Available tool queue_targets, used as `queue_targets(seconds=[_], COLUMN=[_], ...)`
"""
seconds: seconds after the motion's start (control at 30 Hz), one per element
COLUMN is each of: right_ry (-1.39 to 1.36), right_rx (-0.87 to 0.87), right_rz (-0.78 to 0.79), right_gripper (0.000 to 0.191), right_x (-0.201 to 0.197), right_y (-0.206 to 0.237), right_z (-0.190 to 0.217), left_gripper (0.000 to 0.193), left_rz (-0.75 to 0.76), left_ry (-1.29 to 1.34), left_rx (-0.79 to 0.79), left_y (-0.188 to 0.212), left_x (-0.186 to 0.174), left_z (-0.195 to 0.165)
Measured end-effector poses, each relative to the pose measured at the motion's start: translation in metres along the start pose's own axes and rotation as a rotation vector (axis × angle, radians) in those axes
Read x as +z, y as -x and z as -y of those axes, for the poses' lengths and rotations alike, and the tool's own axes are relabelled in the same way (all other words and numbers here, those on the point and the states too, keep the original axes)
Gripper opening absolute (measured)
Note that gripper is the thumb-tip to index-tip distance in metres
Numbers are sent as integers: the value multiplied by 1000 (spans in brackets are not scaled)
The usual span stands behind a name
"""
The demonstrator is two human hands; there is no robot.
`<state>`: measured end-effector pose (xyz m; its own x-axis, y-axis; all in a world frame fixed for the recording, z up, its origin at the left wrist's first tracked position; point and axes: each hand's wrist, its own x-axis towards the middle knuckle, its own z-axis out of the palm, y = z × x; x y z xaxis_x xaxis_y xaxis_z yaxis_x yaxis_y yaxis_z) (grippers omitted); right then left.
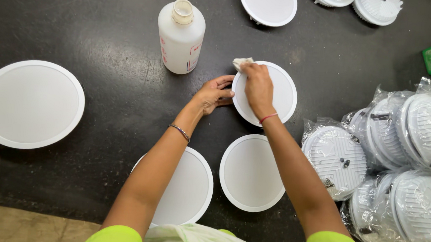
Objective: The person wipes the white faces of round LED panel light covers with a cloth, then wraps each unit in clear plastic film and stacks the wrapped fixtures on the workbench. They handle the fixtures one at a time, turning them over to wipe and rewrap.
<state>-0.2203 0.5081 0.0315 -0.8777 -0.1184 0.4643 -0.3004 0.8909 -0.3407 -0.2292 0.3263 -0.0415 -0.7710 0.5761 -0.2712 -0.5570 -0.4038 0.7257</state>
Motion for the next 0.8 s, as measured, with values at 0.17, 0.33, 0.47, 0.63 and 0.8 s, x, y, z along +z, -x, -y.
queue_targets(seconds=[0.17,0.33,0.47,0.63,0.8], right_ry=[55,49,131,88,42], right_rx=[100,17,19,130,-58], right_rz=[-36,-2,-6,17,-24], right_gripper=[36,35,34,33,35], right_x=[9,2,2,11,10], right_y=[2,3,4,7,7], right_z=[4,-10,-16,-6,-15], left_gripper=[57,55,54,55,54], left_rz=[-26,-11,1,-27,-15], left_ry=[-18,-11,10,8,20], left_rx=[-2,6,7,9,28], left_y=[0,3,4,2,4], left_x=[0,1,1,1,2], left_z=[0,-1,-2,-1,3])
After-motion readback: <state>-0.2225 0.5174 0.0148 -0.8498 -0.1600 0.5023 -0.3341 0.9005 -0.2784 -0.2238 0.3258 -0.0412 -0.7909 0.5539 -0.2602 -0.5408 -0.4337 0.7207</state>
